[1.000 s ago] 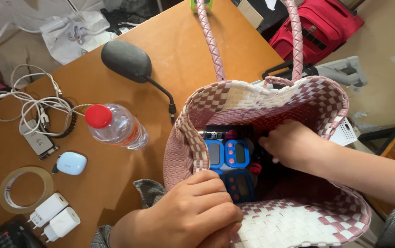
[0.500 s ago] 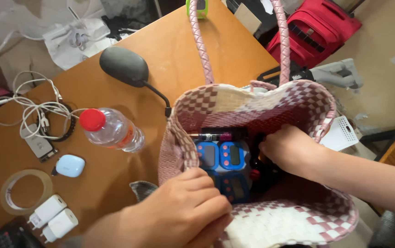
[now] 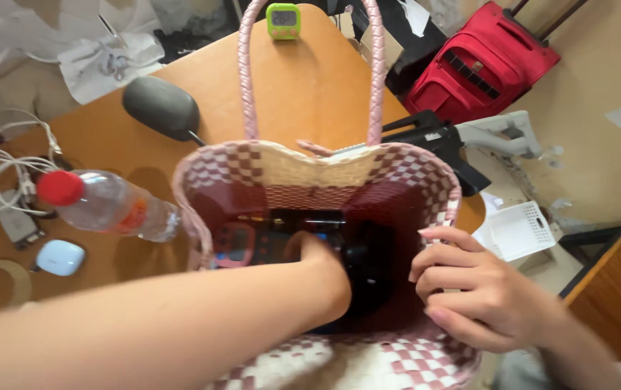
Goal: The person packs a woven tote bag with daily essentials from a cluttered table. They place a dark bottle, a water bottle, several small blue and pink electronic devices, a hairbrush, and a small box into the bag one by one.
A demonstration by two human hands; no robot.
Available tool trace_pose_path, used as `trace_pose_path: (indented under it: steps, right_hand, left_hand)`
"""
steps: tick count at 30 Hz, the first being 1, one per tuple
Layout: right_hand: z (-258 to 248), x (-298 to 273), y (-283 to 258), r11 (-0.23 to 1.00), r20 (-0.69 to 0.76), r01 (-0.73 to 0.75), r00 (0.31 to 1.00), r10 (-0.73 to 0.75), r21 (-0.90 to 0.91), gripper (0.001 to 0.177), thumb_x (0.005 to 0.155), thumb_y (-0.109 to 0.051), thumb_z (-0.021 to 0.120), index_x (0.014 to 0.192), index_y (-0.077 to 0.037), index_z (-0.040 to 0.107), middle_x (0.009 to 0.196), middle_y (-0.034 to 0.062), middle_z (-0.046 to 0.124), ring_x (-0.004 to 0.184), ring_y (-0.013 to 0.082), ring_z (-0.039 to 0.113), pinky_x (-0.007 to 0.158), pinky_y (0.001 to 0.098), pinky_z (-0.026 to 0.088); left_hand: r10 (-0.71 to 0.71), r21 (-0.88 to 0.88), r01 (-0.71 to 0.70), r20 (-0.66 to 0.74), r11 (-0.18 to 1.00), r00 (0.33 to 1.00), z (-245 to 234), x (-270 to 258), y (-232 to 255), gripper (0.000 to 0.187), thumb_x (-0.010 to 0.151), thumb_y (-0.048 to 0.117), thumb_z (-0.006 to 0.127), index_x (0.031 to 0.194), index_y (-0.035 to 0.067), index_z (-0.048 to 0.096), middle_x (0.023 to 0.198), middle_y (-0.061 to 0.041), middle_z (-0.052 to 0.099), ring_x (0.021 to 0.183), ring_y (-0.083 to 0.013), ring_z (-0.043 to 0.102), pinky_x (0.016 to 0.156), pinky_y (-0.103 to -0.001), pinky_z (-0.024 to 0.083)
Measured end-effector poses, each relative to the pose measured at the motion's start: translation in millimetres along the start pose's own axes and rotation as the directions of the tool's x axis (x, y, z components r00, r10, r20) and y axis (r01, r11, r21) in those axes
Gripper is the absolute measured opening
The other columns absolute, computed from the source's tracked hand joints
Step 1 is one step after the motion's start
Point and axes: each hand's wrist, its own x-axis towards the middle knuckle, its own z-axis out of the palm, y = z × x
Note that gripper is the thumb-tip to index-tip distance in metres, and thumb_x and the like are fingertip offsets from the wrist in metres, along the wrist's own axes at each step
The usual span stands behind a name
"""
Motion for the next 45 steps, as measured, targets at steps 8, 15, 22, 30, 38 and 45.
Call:
trace_pose_path:
  steps: [8,15,22,30,38,45]
  right_hand:
    - [55.7,-60.5,44.2,0.971,-0.431,0.191,0.895,-0.113,0.141,0.056,0.104,-0.035,0.033,0.057,-0.014,0.054,0.074,0.0019,0.065,0.093,0.0219,0.064,0.115,0.0464,0.024]
    - [64.3,-56.1,51.9,0.956,-0.476,0.252,0.866,-0.153,0.151,0.055,0.103,-0.035,0.032,0.055,-0.015,0.050,0.071,0.0016,0.062,0.091,0.0212,0.063,0.114,0.0461,0.023]
    - [65.7,-54.2,50.7,0.968,-0.476,0.204,0.872,-0.112,0.147,0.057,0.103,-0.033,0.029,0.054,-0.013,0.049,0.071,0.0016,0.061,0.092,0.0213,0.063,0.116,0.0458,0.023]
    - [66.1,-50.8,53.2,0.968,-0.467,0.208,0.876,-0.121,0.140,0.055,0.102,-0.032,0.031,0.054,-0.013,0.049,0.070,0.0020,0.062,0.092,0.0211,0.063,0.116,0.0450,0.022]
    - [67.9,-48.7,52.7,0.973,-0.438,0.183,0.893,-0.104,0.142,0.053,0.100,-0.033,0.031,0.054,-0.013,0.048,0.070,0.0021,0.062,0.092,0.0208,0.063,0.115,0.0442,0.021]
    - [1.2,-7.3,12.7,0.998,-0.107,0.052,0.993,-0.049,0.023,0.031,0.097,-0.023,0.046,0.073,-0.017,0.065,0.079,-0.0004,0.066,0.089,0.0171,0.064,0.097,0.0392,0.039]
  left_hand:
    - [-0.137,-0.208,0.118,-0.075,0.971,0.988,63.5,90.6,43.9,0.024,0.090,0.011,0.065,0.111,0.005,0.077,0.115,-0.019,0.073,0.105,-0.0359,0.072,0.079,-0.050,0.058]
    - [-0.160,-0.406,0.072,-0.188,0.911,0.969,74.9,104.1,39.6,0.023,0.090,0.005,0.064,0.109,0.003,0.077,0.115,-0.020,0.073,0.107,-0.0358,0.072,0.083,-0.044,0.059]
    - [-0.090,-0.366,0.004,-0.217,0.931,0.972,48.2,64.4,18.9,0.026,0.085,0.001,0.068,0.109,0.005,0.076,0.115,-0.019,0.071,0.106,-0.0367,0.072,0.083,-0.043,0.060]
    - [0.159,-0.150,-0.251,-0.455,0.956,0.876,9.8,-45.8,-29.2,0.012,0.076,0.007,0.069,0.084,0.002,0.077,0.089,-0.021,0.074,0.088,-0.0372,0.074,0.077,-0.044,0.060]
    - [-0.025,0.148,0.136,-0.582,0.980,0.813,-3.2,-89.4,-62.4,0.012,0.070,0.011,0.074,0.079,0.003,0.076,0.087,-0.017,0.067,0.086,-0.0319,0.067,0.069,-0.039,0.056]
    - [-0.035,0.167,0.137,-0.502,0.977,0.864,0.2,-92.9,-88.4,0.031,0.063,0.013,0.080,0.089,-0.003,0.073,0.092,-0.018,0.064,0.089,-0.0294,0.067,0.070,-0.034,0.057]
